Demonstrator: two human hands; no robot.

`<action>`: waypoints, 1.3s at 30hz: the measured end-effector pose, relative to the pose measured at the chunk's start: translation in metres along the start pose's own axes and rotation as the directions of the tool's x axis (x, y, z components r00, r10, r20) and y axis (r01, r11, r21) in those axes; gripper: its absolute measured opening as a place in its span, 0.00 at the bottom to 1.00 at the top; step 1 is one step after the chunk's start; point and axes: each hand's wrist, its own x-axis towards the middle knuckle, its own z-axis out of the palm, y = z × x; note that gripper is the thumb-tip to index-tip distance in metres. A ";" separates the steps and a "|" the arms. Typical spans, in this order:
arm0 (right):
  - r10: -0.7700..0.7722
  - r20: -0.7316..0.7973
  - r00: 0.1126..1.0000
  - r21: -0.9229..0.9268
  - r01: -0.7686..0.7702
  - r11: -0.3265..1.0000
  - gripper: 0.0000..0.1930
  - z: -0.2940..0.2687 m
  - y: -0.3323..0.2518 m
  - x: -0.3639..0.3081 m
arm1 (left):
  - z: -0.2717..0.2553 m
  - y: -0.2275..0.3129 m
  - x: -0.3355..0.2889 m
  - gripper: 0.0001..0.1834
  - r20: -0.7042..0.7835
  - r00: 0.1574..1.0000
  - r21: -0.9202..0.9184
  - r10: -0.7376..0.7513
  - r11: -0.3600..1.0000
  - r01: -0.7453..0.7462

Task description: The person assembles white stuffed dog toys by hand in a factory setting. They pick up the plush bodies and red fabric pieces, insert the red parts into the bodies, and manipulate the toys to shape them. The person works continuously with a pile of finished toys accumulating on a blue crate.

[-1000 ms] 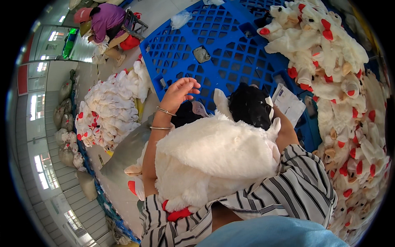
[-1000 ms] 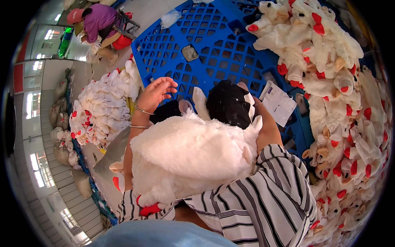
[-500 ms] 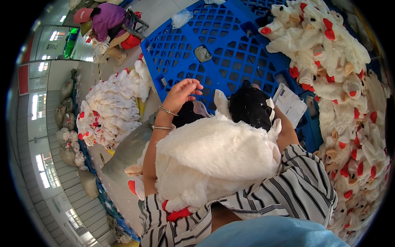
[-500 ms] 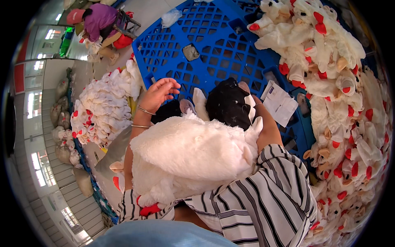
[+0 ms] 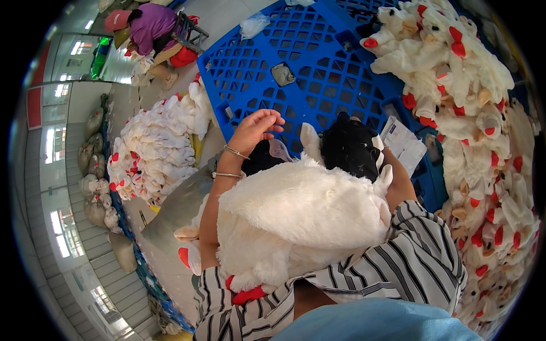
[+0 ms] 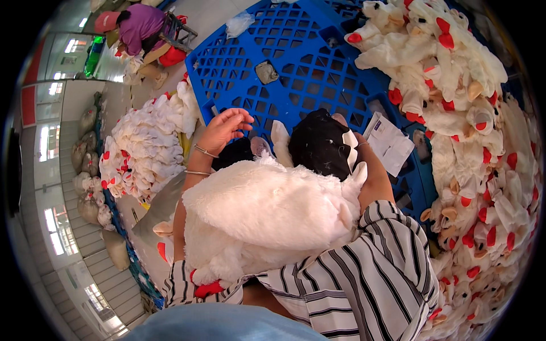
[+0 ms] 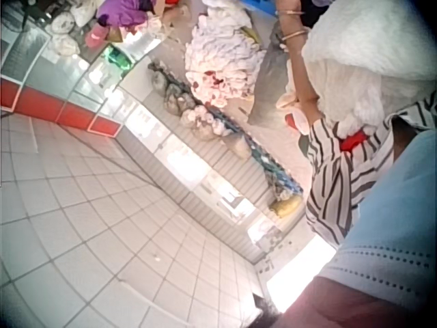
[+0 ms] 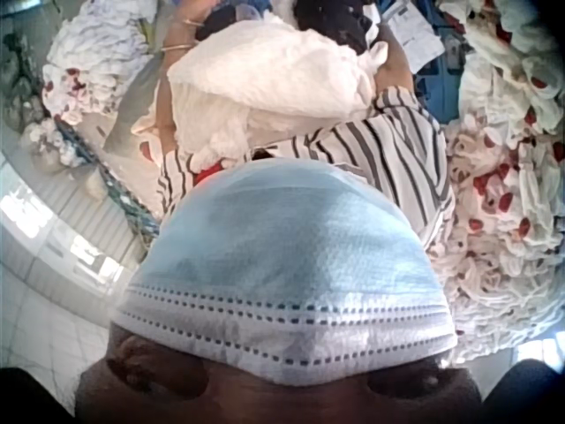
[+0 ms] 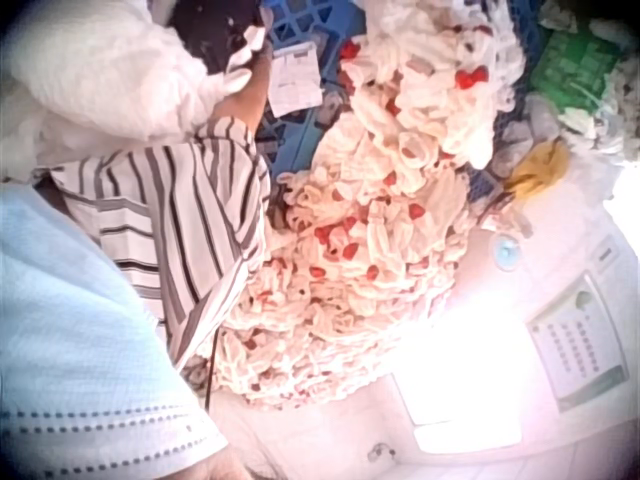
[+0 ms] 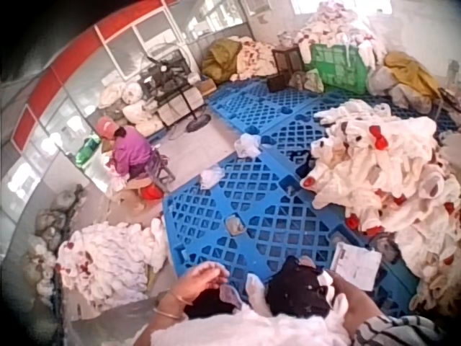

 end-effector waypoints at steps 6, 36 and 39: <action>-0.002 0.016 1.000 -0.001 0.002 1.000 0.19 -0.001 -0.001 0.000 | -0.001 -0.005 0.003 0.10 0.024 1.000 -0.011 0.014 1.000 -0.014; -0.204 0.532 0.822 -0.807 0.565 0.174 0.18 0.189 -0.166 -0.183 | -0.009 -0.017 -0.050 0.11 -0.055 0.988 -0.094 0.142 0.985 -0.147; -0.209 0.519 0.829 -0.805 0.557 0.207 0.18 0.197 -0.141 -0.175 | -0.009 -0.024 -0.063 0.12 -0.002 0.994 -0.006 0.110 0.994 -0.110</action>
